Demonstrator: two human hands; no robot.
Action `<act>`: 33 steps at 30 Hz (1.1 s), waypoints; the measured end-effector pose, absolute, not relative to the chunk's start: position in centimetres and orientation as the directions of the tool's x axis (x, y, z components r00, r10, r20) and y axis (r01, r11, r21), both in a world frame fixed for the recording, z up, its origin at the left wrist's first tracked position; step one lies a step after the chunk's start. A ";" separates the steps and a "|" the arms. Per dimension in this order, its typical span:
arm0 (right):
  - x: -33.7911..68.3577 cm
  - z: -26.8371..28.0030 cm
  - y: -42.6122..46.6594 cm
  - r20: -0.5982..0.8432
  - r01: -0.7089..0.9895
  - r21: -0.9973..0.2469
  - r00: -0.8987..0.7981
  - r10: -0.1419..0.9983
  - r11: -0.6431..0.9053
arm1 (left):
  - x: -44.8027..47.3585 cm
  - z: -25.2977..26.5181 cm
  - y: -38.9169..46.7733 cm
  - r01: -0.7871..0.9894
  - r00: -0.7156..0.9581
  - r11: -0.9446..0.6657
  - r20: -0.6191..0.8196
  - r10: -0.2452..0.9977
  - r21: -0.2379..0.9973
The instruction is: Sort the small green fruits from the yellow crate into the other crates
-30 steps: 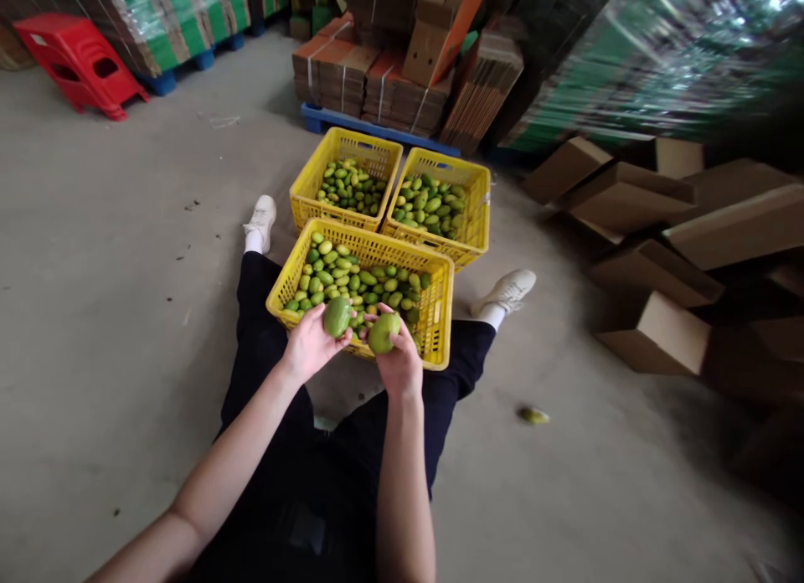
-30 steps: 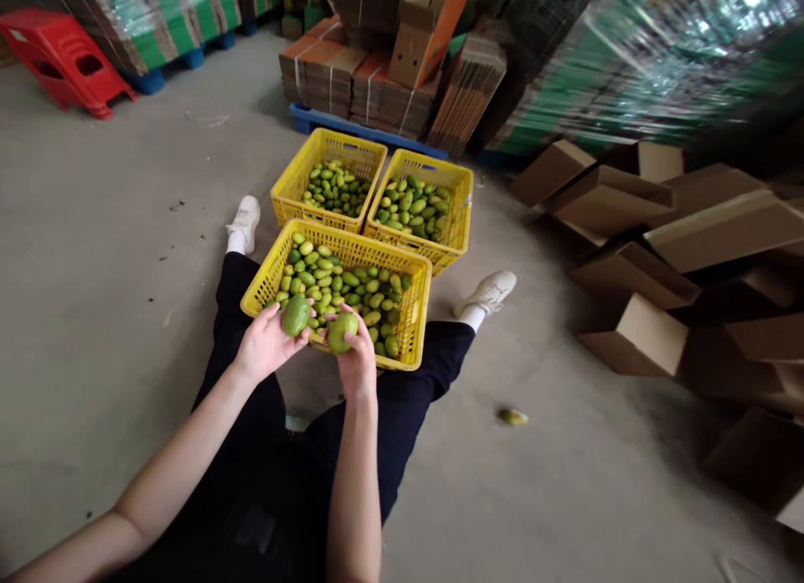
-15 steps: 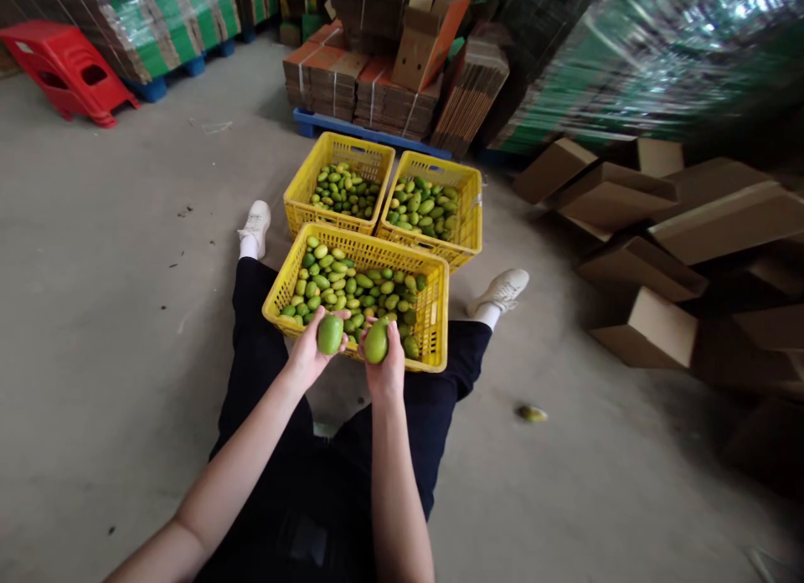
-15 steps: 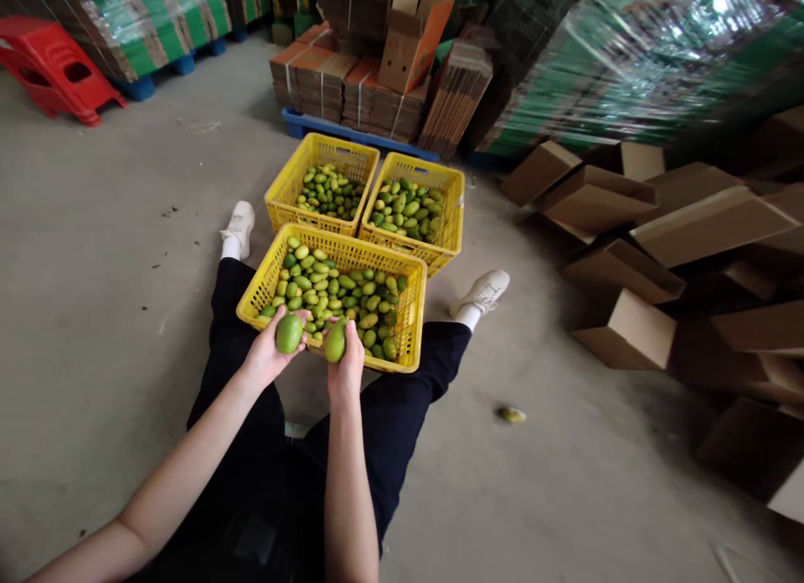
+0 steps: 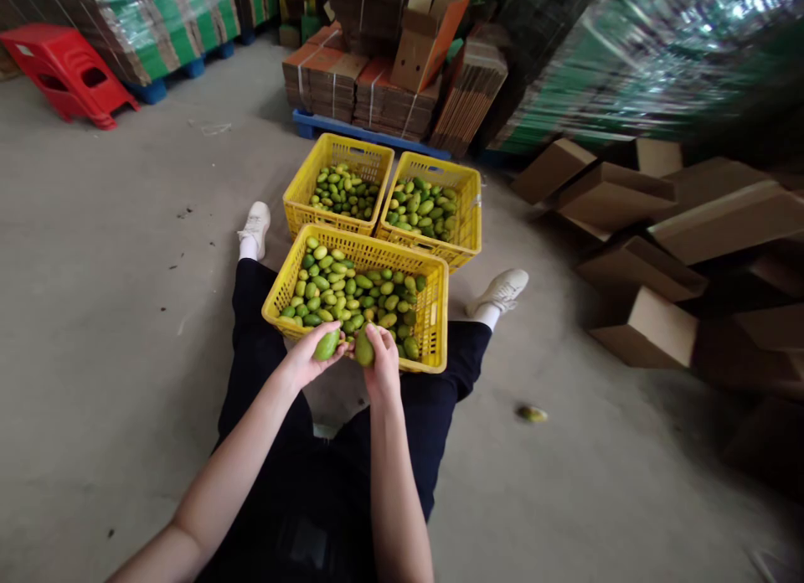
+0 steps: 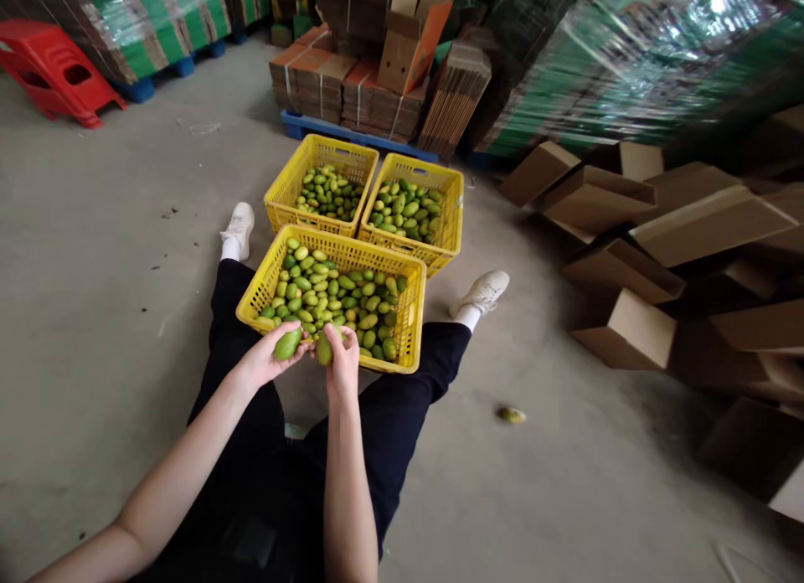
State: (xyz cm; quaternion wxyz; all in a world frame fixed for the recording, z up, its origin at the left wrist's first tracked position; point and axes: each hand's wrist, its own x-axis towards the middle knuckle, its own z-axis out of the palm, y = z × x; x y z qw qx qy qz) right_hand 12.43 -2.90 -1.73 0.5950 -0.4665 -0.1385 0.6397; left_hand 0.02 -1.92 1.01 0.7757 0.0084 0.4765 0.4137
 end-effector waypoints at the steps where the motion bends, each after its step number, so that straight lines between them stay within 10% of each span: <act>1: 12.4 -1.9 -2.8 -0.438 -0.631 -0.736 0.170 0.883 -0.244 | -0.1 0.9 -1.9 -0.646 0.214 0.655 -0.730 0.649 0.393; 33: 12.4 -1.7 -2.6 -0.410 -0.707 -0.576 -0.183 0.893 -0.410 | -1.2 0.4 -2.2 -0.814 0.236 0.496 -0.606 0.759 0.303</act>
